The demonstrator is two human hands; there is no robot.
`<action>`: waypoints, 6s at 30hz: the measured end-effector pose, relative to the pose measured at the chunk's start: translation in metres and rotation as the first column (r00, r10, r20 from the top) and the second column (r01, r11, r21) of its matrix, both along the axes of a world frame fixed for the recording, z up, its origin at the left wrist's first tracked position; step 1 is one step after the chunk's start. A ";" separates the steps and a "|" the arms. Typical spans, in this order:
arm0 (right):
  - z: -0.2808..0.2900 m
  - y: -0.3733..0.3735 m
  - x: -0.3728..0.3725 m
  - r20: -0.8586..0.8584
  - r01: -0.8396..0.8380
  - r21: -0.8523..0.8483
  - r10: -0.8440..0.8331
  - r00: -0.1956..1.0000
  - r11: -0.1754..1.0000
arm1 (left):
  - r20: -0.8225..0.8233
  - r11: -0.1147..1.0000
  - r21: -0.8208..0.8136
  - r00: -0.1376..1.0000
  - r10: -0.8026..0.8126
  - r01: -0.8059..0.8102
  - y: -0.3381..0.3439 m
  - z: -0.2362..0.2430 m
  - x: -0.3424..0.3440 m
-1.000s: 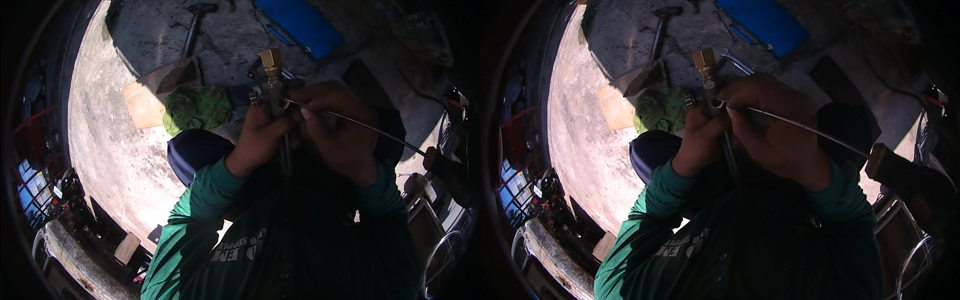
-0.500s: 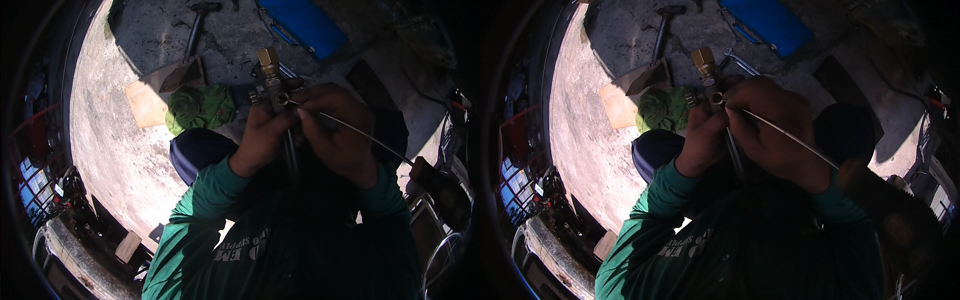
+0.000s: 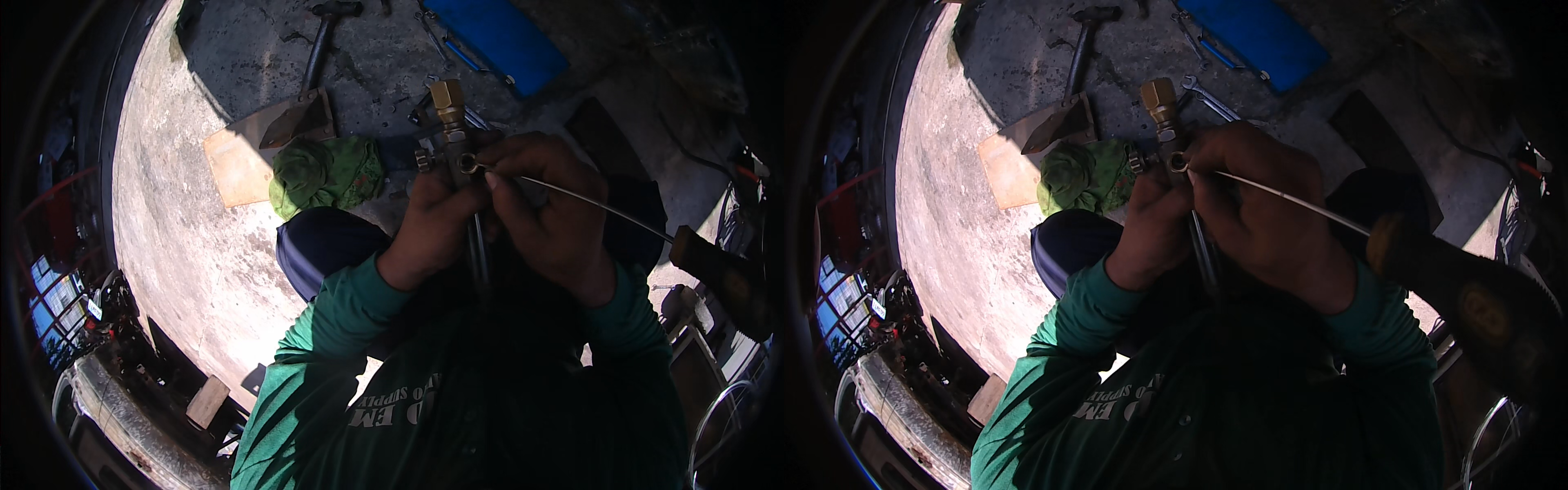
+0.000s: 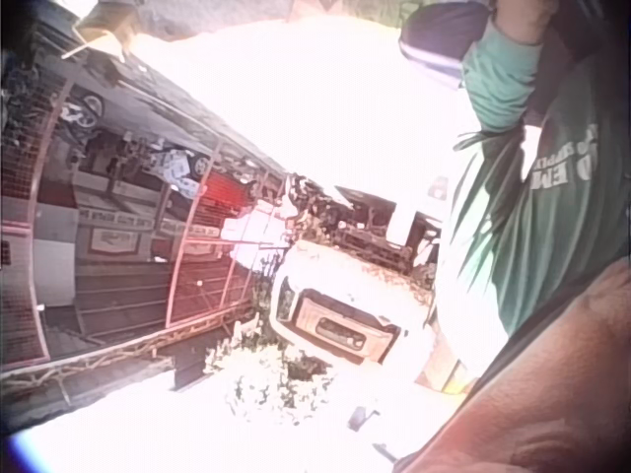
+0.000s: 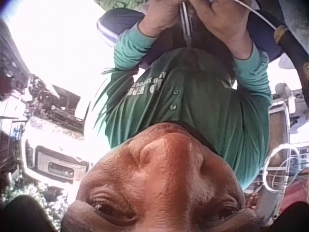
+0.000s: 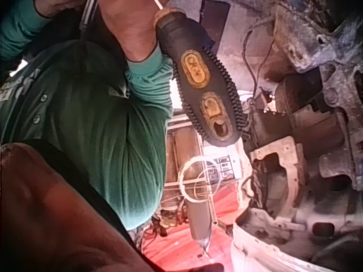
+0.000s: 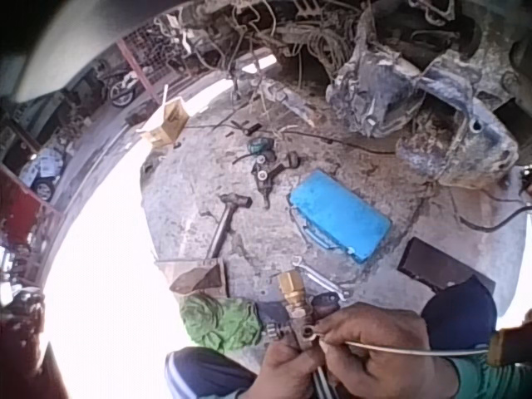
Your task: The person works on a small brass mechanical component on the ground, using a screwdriver and wrench to adjust and tighten parts. They then retrieve a small box from a motorcycle storage compartment and walk back toward the work area.
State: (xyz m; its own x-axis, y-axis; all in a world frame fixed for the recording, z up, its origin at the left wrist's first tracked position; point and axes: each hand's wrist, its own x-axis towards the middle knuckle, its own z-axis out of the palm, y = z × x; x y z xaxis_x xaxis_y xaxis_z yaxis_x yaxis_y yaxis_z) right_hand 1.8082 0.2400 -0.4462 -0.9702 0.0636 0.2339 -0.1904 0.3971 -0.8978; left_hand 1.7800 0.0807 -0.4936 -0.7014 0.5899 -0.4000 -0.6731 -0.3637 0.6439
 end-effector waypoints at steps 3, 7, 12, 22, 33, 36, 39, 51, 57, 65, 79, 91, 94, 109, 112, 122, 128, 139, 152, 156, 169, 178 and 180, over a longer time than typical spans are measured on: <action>0.000 0.002 0.000 0.004 0.004 -0.021 -0.004 1.000 1.000 | -0.006 1.000 0.014 1.000 -0.008 0.008 0.001 0.000 -0.001; 0.001 0.004 -0.001 -0.007 -0.020 -0.036 0.020 1.000 0.999 | -0.010 0.999 -0.012 0.999 -0.037 0.037 0.001 0.002 -0.005; 0.000 0.012 -0.003 -0.025 0.070 -0.194 -0.076 0.997 0.979 | -0.117 0.986 -0.152 0.989 -0.091 0.073 -0.003 0.012 -0.021; 0.022 0.029 0.023 -0.091 0.103 -0.341 -0.142 0.986 0.934 | -0.606 0.977 0.206 0.791 0.085 0.052 -0.035 0.091 0.011; 0.062 0.061 0.032 0.060 0.121 -0.051 -0.118 0.991 0.991 | -0.453 0.974 -0.088 0.879 0.148 -0.209 -0.042 0.073 0.004; 0.060 0.085 0.036 0.367 0.166 0.224 -0.241 0.898 0.960 | -0.552 0.968 -0.143 0.829 0.095 -0.206 -0.059 0.063 -0.007; 0.036 0.113 0.010 0.498 -0.183 0.447 -0.074 0.864 0.876 | -0.487 0.900 -0.395 0.872 -0.039 -0.181 -0.067 0.065 -0.036; -0.290 0.143 0.032 0.782 -0.490 0.133 0.213 0.586 0.861 | -0.094 0.916 -0.383 0.982 -0.167 0.119 -0.120 -0.067 -0.117; -0.265 0.104 0.026 0.836 -0.198 -0.292 0.350 0.422 0.936 | 0.053 0.905 -0.150 0.911 0.410 -0.399 -0.129 -0.132 -0.043; -0.307 0.100 0.029 0.632 -0.461 0.335 0.167 0.757 0.822 | -0.087 0.718 -0.598 0.919 0.384 -0.356 -0.102 -0.180 -0.007; -0.243 0.094 -0.032 0.531 -0.414 0.542 0.084 0.843 0.731 | -0.423 0.494 -0.801 0.903 -0.069 -0.338 -0.118 -0.242 -0.062; -0.245 0.032 -0.137 0.329 -0.330 0.260 0.238 0.914 0.907 | -0.407 0.398 -0.845 0.912 -0.044 -0.358 -0.115 -0.246 -0.051; -0.253 0.029 -0.148 0.336 -0.351 0.245 0.261 0.905 0.904 | -0.395 0.404 -0.842 0.919 -0.010 -0.358 -0.121 -0.253 -0.046; -0.275 0.037 -0.205 0.197 -0.373 0.219 0.333 0.922 0.902 | -0.549 0.287 -0.781 0.829 0.107 -0.555 -0.136 -0.279 -0.039; -0.283 0.021 -0.208 0.293 -0.485 0.282 0.407 0.865 0.828 | -0.431 0.141 -0.893 0.902 0.002 -0.427 -0.141 -0.273 -0.046; -0.310 -0.035 -0.217 0.306 -0.611 0.630 0.570 0.762 0.479 | -0.467 -0.017 -0.880 0.871 -0.155 -0.475 -0.147 -0.280 -0.042; -0.324 -0.053 -0.219 0.312 -0.557 0.705 0.513 0.800 0.440 | -0.527 -0.063 -0.829 0.814 -0.245 -0.556 -0.147 -0.275 -0.037; -0.290 0.015 -0.187 0.410 -0.236 -0.222 0.310 0.857 0.946 | -0.721 0.074 -0.680 0.648 -0.244 -0.729 -0.138 -0.200 -0.075; -0.254 0.033 -0.102 0.398 0.109 -0.843 0.474 0.785 0.527 | -0.180 -0.115 -0.913 0.639 -0.748 -0.392 -0.082 -0.262 -0.131; -0.243 0.037 -0.110 0.348 0.338 -0.930 0.639 0.686 0.144 | -0.422 0.034 -0.854 0.654 -0.628 -0.519 -0.091 -0.259 -0.124; -0.198 0.032 -0.103 0.322 0.185 -0.938 0.534 0.782 0.294 | 0.108 0.864 0.148 0.877 0.469 -0.481 -0.042 -0.150 -0.057; -0.175 0.028 -0.096 0.287 0.093 -0.927 0.525 0.801 0.364 | 0.094 0.889 0.148 0.901 0.424 -0.434 -0.031 -0.133 -0.044; -0.169 0.024 -0.095 0.295 0.095 -0.923 0.528 0.796 0.372 | 0.098 0.887 0.159 0.901 0.423 -0.434 -0.030 -0.131 -0.043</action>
